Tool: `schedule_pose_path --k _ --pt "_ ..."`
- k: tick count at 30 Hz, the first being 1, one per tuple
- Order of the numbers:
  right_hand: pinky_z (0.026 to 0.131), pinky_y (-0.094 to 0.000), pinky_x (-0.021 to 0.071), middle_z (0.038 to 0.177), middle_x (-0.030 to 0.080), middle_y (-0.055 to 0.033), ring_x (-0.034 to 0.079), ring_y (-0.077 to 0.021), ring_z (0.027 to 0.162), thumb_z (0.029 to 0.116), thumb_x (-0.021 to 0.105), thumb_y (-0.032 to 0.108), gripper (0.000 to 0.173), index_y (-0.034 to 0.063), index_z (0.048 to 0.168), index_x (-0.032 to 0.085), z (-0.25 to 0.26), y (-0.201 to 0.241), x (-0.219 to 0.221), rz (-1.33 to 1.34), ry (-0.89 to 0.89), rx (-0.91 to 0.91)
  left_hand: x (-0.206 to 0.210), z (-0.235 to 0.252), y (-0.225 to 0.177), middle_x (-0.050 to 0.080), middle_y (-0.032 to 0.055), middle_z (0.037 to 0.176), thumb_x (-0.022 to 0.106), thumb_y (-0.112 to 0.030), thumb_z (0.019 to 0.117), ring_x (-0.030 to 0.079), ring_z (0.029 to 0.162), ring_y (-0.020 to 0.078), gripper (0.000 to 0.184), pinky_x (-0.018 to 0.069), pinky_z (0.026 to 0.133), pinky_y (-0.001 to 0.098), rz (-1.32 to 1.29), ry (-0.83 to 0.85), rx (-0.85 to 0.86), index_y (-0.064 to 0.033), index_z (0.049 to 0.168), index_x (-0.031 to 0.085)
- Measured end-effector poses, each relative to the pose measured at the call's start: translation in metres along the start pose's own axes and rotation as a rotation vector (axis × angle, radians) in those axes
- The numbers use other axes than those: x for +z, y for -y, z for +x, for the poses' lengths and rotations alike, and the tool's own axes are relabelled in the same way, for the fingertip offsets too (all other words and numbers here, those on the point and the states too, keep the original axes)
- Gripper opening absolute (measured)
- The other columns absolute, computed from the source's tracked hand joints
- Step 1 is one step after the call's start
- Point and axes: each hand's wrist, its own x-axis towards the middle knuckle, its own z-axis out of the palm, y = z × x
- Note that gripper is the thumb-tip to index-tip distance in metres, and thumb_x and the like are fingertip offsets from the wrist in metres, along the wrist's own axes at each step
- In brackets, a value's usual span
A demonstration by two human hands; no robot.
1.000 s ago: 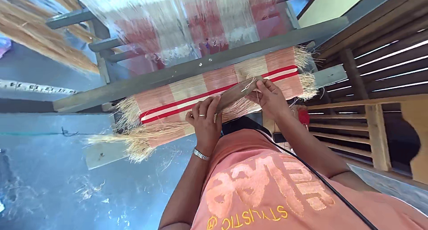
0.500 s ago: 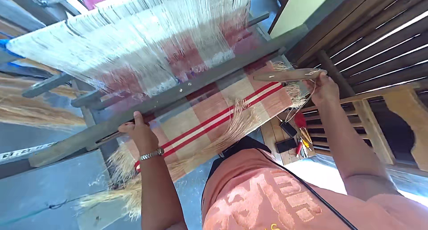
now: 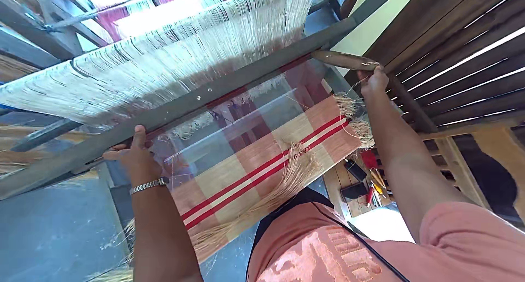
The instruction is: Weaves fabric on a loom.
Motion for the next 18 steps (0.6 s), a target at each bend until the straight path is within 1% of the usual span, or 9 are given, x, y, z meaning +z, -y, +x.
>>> schedule_pose_path --k 3,5,7,9,10,11,13,15,18 --pt "0.078 -0.0346 0.0631 0.112 0.064 -0.0166 0.072 -0.0219 0.087 0.1148 0.032 0.024 0.037 -0.0016 0.139 0.043 -0.002 -0.008 0.019 -0.002 0.045 0.065 -0.025 -0.001 -0.013 0.058 0.0051 0.117 0.039 -0.053 0.1072 0.059 0.092 0.0127 0.056 0.0506 0.077 0.0354 0.138 0.011 -0.048 -0.0117 0.144 0.043" --pt "0.077 -0.0345 0.0634 0.112 0.065 -0.016 0.072 -0.0217 0.086 0.1147 0.032 0.024 0.036 -0.001 0.139 0.043 -0.002 -0.015 0.029 -0.026 0.098 0.108 -0.041 -0.003 -0.015 0.06 0.0075 0.123 0.029 -0.05 0.1104 0.056 0.106 0.0131 0.057 0.0464 0.092 0.0379 0.248 0.007 0.024 -0.0061 0.137 0.053" --pt "0.077 -0.0355 0.0636 0.116 0.064 -0.0166 0.072 -0.0226 0.088 0.1144 0.033 0.024 0.037 -0.0002 0.142 0.041 -0.002 -0.023 0.039 -0.084 0.168 0.156 -0.055 0.001 -0.014 0.054 0.0185 0.143 0.043 -0.058 0.1046 0.051 0.133 0.0259 0.068 0.0397 0.111 0.0482 0.328 -0.039 0.045 -0.0042 0.146 0.048" --pt "0.076 -0.0364 0.0631 0.118 0.063 -0.0173 0.072 -0.0232 0.088 0.1141 0.033 0.022 0.037 0.0023 0.145 0.038 -0.007 -0.033 0.051 -0.195 0.26 0.202 -0.067 0.008 -0.009 0.041 0.0291 0.153 0.059 -0.071 0.0911 0.041 0.143 0.0402 0.099 0.0349 0.116 0.0572 0.398 -0.127 -0.013 -0.0024 0.156 0.031" --pt "0.078 -0.0363 0.0625 0.12 0.063 -0.0166 0.072 -0.0227 0.092 0.114 0.033 0.024 0.038 0.0045 0.146 0.037 -0.015 -0.037 0.059 -0.303 0.346 0.217 -0.071 0.01 -0.008 0.037 0.031 0.155 0.061 -0.077 0.0856 0.04 0.143 0.042 0.111 0.0362 0.115 0.0588 0.422 -0.144 -0.063 -0.0022 0.158 0.023" --pt "0.085 -0.0368 0.0597 0.126 0.064 -0.0141 0.07 -0.0215 0.101 0.1136 0.034 0.03 0.043 0.0084 0.151 0.038 -0.025 -0.04 0.066 -0.473 0.478 0.234 -0.073 0.011 -0.008 0.036 0.0311 0.156 0.061 -0.081 0.0818 0.04 0.143 0.0426 0.119 0.0378 0.113 0.0609 0.425 -0.145 -0.12 -0.003 0.16 0.018" --pt "0.105 -0.0468 0.0479 0.147 0.059 -0.0062 0.058 -0.0228 0.13 0.1083 0.028 0.06 0.066 0.0177 0.158 0.038 -0.049 -0.04 0.084 -0.885 0.771 0.277 -0.075 0.008 -0.011 0.036 0.0279 0.158 0.058 -0.084 0.081 0.041 0.143 0.042 0.119 0.042 0.109 0.0634 0.368 -0.094 -0.234 -0.0077 0.162 0.014" --pt "0.115 -0.061 0.036 0.159 0.046 -0.0078 0.043 -0.0303 0.146 0.1006 0.026 0.075 0.081 0.0202 0.159 0.039 -0.056 -0.036 0.093 -1.075 0.849 0.229 -0.077 0.007 -0.01 0.035 0.0237 0.16 0.053 -0.084 0.0841 0.044 0.141 0.0423 0.111 0.045 0.105 0.0636 0.26 -0.008 -0.323 -0.014 0.162 0.016" --pt "0.106 -0.0614 0.0471 0.155 0.049 -0.0158 0.054 -0.0364 0.136 0.0989 0.035 0.076 0.083 0.0179 0.159 0.039 -0.044 -0.037 0.084 -1.086 0.792 0.099 -0.078 0.013 -0.008 0.039 0.016 0.16 0.049 -0.084 0.0869 0.054 0.134 0.0371 0.102 0.0516 0.1 0.0571 0.148 0.093 -0.38 -0.0212 0.162 0.019"
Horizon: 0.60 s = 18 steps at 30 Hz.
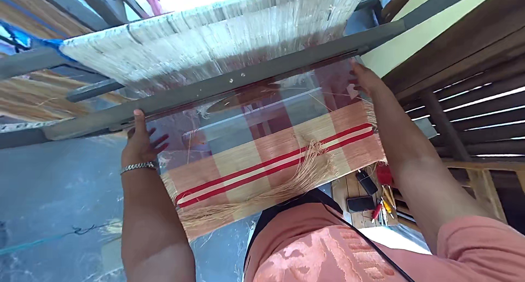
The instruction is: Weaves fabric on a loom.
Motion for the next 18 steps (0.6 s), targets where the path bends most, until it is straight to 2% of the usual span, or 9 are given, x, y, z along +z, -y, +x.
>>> schedule_pose_path --k 2,5,7,9,11,13,14,16,18 --pt "0.101 -0.0581 0.0522 0.15 0.053 -0.0184 0.06 -0.0365 0.128 0.101 0.039 0.07 0.079 0.0169 0.159 0.036 -0.005 -0.008 -0.003 -0.056 0.006 -0.054 0.001 0.002 0.001 0.042 0.013 0.159 0.05 -0.082 0.0876 0.056 0.133 0.0348 0.099 0.0524 0.101 0.0556 -0.048 0.036 -0.004 -0.0228 0.162 0.022" --pt "0.107 -0.0622 0.047 0.146 0.055 -0.0257 0.06 -0.0421 0.128 0.1028 0.046 0.063 0.079 0.0091 0.16 0.034 -0.019 -0.018 0.001 -0.223 0.002 -0.133 0.0 0.007 0.003 0.046 0.0105 0.156 0.05 -0.083 0.0872 0.054 0.135 0.0314 0.095 0.0487 0.104 0.0551 -0.008 0.017 0.025 -0.0202 0.157 0.034" --pt "0.108 -0.0625 0.0456 0.144 0.055 -0.0268 0.059 -0.043 0.128 0.1039 0.048 0.059 0.077 0.0065 0.159 0.033 -0.032 -0.023 0.008 -0.29 -0.024 -0.162 -0.002 0.008 0.005 0.051 0.014 0.151 0.047 -0.083 0.0882 0.054 0.133 0.0311 0.095 0.0459 0.104 0.0556 0.088 -0.04 0.104 -0.0126 0.152 0.044" --pt "0.109 -0.0649 0.0439 0.143 0.057 -0.0264 0.058 -0.0442 0.13 0.1045 0.049 0.057 0.075 0.0049 0.157 0.036 -0.052 -0.026 0.014 -0.334 -0.109 -0.179 -0.003 0.011 0.005 0.059 0.0151 0.139 0.043 -0.081 0.0914 0.061 0.119 0.0276 0.091 0.0492 0.097 0.051 0.155 -0.044 0.178 -0.0072 0.144 0.052" --pt "0.11 -0.0681 0.0402 0.145 0.054 -0.0294 0.053 -0.0481 0.133 0.1061 0.048 0.052 0.07 0.0026 0.155 0.039 -0.069 -0.033 0.018 -0.406 -0.224 -0.236 -0.004 0.015 0.006 0.067 0.0109 0.127 0.038 -0.079 0.0946 0.069 0.101 0.0199 0.087 0.0551 0.086 0.0413 0.162 0.015 0.195 -0.008 0.142 0.052" --pt "0.114 -0.0662 0.0355 0.148 0.047 -0.0324 0.045 -0.0508 0.138 0.107 0.048 0.043 0.062 -0.0005 0.151 0.043 -0.087 -0.03 0.026 -0.47 -0.344 -0.323 -0.003 0.02 0.007 0.069 0.0104 0.125 0.035 -0.078 0.0963 0.072 0.094 0.0188 0.086 0.0586 0.08 0.0373 0.121 0.095 0.185 -0.0077 0.142 0.051" --pt "0.114 -0.0645 0.0355 0.146 0.047 -0.0334 0.044 -0.0511 0.137 0.1076 0.047 0.038 0.057 -0.0022 0.148 0.046 -0.097 -0.022 0.035 -0.481 -0.364 -0.375 -0.003 0.024 0.009 0.069 0.0109 0.125 0.033 -0.078 0.097 0.073 0.094 0.0197 0.086 0.0596 0.079 0.0372 0.096 0.127 0.179 -0.0072 0.143 0.05" --pt "0.107 -0.0611 0.0448 0.136 0.054 -0.0326 0.054 -0.0476 0.127 0.1093 0.044 0.03 0.049 -0.0055 0.142 0.05 -0.118 0.004 0.06 -0.473 -0.262 -0.456 0.0 0.03 0.013 0.07 0.0092 0.124 0.031 -0.078 0.0971 0.074 0.094 0.0207 0.084 0.0615 0.079 0.0373 0.057 0.162 0.164 -0.0094 0.143 0.05" --pt "0.092 -0.0535 0.0568 0.117 0.065 -0.0263 0.068 -0.0364 0.104 0.1103 0.044 0.028 0.043 -0.0038 0.139 0.051 -0.13 0.028 0.099 -0.335 -0.039 -0.485 0.004 0.032 0.015 0.07 0.0084 0.126 0.029 -0.078 0.0976 0.074 0.094 0.0209 0.083 0.062 0.079 0.0375 0.024 0.181 0.153 -0.011 0.144 0.048"
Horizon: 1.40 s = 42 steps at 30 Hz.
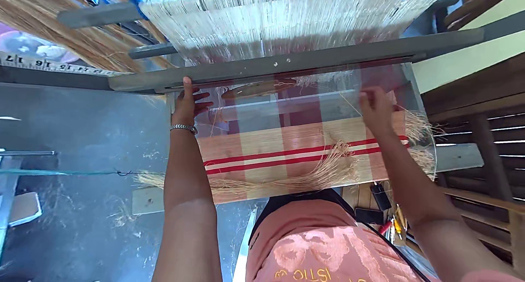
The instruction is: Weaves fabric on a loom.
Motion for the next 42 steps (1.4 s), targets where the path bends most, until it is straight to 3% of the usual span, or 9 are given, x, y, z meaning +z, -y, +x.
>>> schedule_pose_path --k 4,8,16,21,26,33,37,40,42 --pt "0.067 -0.0421 0.0567 0.094 0.07 -0.0145 0.066 -0.0225 0.074 0.11 0.047 0.028 0.039 0.0053 0.142 0.051 0.024 0.058 0.08 0.365 0.381 0.009 0.001 -0.001 -0.001 0.069 0.0092 0.126 0.033 -0.076 0.0983 0.074 0.092 0.0215 0.081 0.0617 0.076 0.0373 -0.02 -0.041 0.01 -0.014 0.149 0.044" --pt "0.071 -0.0411 0.0567 0.089 0.069 -0.013 0.066 -0.0208 0.072 0.1097 0.048 0.029 0.038 0.003 0.137 0.055 0.04 0.084 0.128 0.401 0.338 0.098 0.0 -0.002 -0.003 0.068 0.0096 0.127 0.035 -0.075 0.0984 0.074 0.092 0.022 0.079 0.0623 0.076 0.0372 -0.032 -0.052 0.0 -0.0139 0.148 0.044" --pt "0.069 -0.0389 0.0562 0.085 0.071 -0.0117 0.065 -0.0198 0.066 0.1093 0.049 0.041 0.076 0.0081 0.166 0.01 0.038 0.109 0.149 0.392 0.383 0.178 -0.003 0.002 0.0 0.068 0.0077 0.131 0.035 -0.074 0.0987 0.076 0.091 0.0235 0.079 0.064 0.075 0.0374 -0.057 -0.018 0.007 -0.0152 0.151 0.039" --pt "0.037 -0.0175 0.0309 0.076 0.063 -0.0023 0.036 -0.0034 0.041 0.1101 0.045 0.041 0.055 0.0248 0.159 0.024 0.044 0.106 0.139 0.842 0.683 0.302 -0.009 0.011 0.004 0.063 0.0082 0.141 0.026 -0.075 0.0993 0.075 0.096 0.026 0.08 0.0642 0.079 0.0394 -0.06 0.137 0.019 -0.0175 0.154 0.033" --pt "0.037 -0.0135 0.0294 0.08 0.065 -0.003 0.036 -0.0004 0.04 0.1109 0.043 0.04 0.043 0.0279 0.151 0.033 0.053 0.102 0.143 1.061 0.85 0.396 -0.004 0.017 0.007 0.058 0.0088 0.145 0.01 -0.078 0.0972 0.071 0.109 0.0268 0.087 0.0611 0.089 0.0431 -0.101 0.256 -0.002 -0.0174 0.148 0.046" --pt "0.059 -0.0241 0.0536 0.112 0.075 -0.0094 0.066 -0.0106 0.067 0.1124 0.041 0.033 0.048 0.013 0.155 0.035 0.022 0.087 0.109 0.968 0.649 0.303 -0.042 0.009 0.028 0.063 0.0093 0.136 0.026 -0.077 0.0982 0.073 0.102 0.0248 0.084 0.0623 0.087 0.0448 -0.004 0.046 0.072 -0.0131 0.149 0.043" --pt "0.081 -0.0332 0.0583 0.11 0.074 -0.0109 0.069 -0.0142 0.09 0.1079 0.047 0.016 0.031 0.0005 0.128 0.066 0.018 0.015 0.053 0.526 -0.054 -0.024 -0.068 -0.014 0.05 0.056 -0.0006 0.144 0.026 -0.065 0.105 0.069 0.093 0.0108 0.064 0.0576 0.075 0.0286 -0.043 -0.088 0.114 -0.0219 0.151 0.039" --pt "0.117 -0.0444 0.0412 0.147 0.054 -0.0223 0.052 -0.0312 0.138 0.1078 0.044 0.02 0.046 -0.0028 0.148 0.048 0.029 -0.056 0.007 -0.024 -0.391 0.05 -0.041 -0.035 0.043 0.054 -0.0007 0.133 0.048 -0.044 0.106 0.061 0.092 0.0081 0.051 0.0517 0.076 0.0279 -0.044 -0.138 0.104 -0.0248 0.151 0.034" --pt "0.121 -0.0591 0.0301 0.155 0.043 -0.0302 0.04 -0.0452 0.145 0.109 0.04 0.03 0.058 -0.0046 0.156 0.035 0.028 -0.09 -0.015 -0.283 -0.33 0.23 -0.022 -0.043 0.039 0.057 0.0058 0.136 0.053 -0.043 0.1053 0.064 0.102 0.0131 0.057 0.0545 0.084 0.0335 -0.013 -0.13 0.067 -0.0206 0.153 0.032"
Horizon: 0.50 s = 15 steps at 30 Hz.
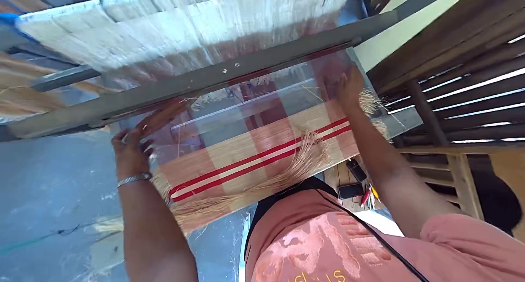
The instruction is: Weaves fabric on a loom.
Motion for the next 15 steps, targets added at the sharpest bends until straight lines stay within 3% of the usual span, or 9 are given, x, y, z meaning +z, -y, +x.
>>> schedule_pose_path --k 2,4,8,15 --pt "0.111 -0.0714 0.0342 0.141 0.057 -0.0305 0.052 -0.0494 0.133 0.1103 0.032 0.037 0.056 -0.0007 0.15 0.045 -0.004 -0.024 -0.002 -0.1 0.072 0.071 0.012 0.002 0.001 0.06 0.0105 0.134 0.055 -0.038 0.1049 0.066 0.106 0.018 0.058 0.0563 0.087 0.0376 -0.098 -0.063 -0.023 -0.0158 0.154 0.032" --pt "0.108 -0.0743 0.0331 0.134 0.061 -0.0313 0.055 -0.0511 0.129 0.1112 0.026 0.04 0.058 -0.0004 0.143 0.052 -0.019 -0.042 -0.002 -0.102 0.113 0.092 0.01 0.01 0.007 0.063 0.0123 0.127 0.055 -0.028 0.1055 0.068 0.104 0.0208 0.055 0.0579 0.084 0.0398 -0.258 -0.164 -0.041 -0.0148 0.153 0.031" --pt "0.112 -0.0652 0.0356 0.136 0.059 -0.03 0.054 -0.0466 0.132 0.1109 0.026 0.034 0.053 -0.0014 0.138 0.055 -0.033 -0.066 0.004 -0.089 0.098 0.109 -0.029 0.016 0.028 0.057 0.0174 0.129 0.05 -0.016 0.1054 0.068 0.104 0.0288 0.059 0.0606 0.082 0.047 -0.487 -0.303 0.01 -0.0146 0.156 0.02" --pt "0.114 -0.0592 0.0351 0.138 0.06 -0.0267 0.054 -0.0401 0.134 0.1107 0.026 0.028 0.05 -0.0011 0.14 0.054 -0.037 -0.055 0.004 -0.113 0.098 0.1 -0.114 -0.031 0.047 0.056 0.0188 0.126 0.049 -0.011 0.1047 0.071 0.094 0.0288 0.057 0.0632 0.077 0.0449 -0.479 -0.498 0.081 -0.0141 0.154 0.02"
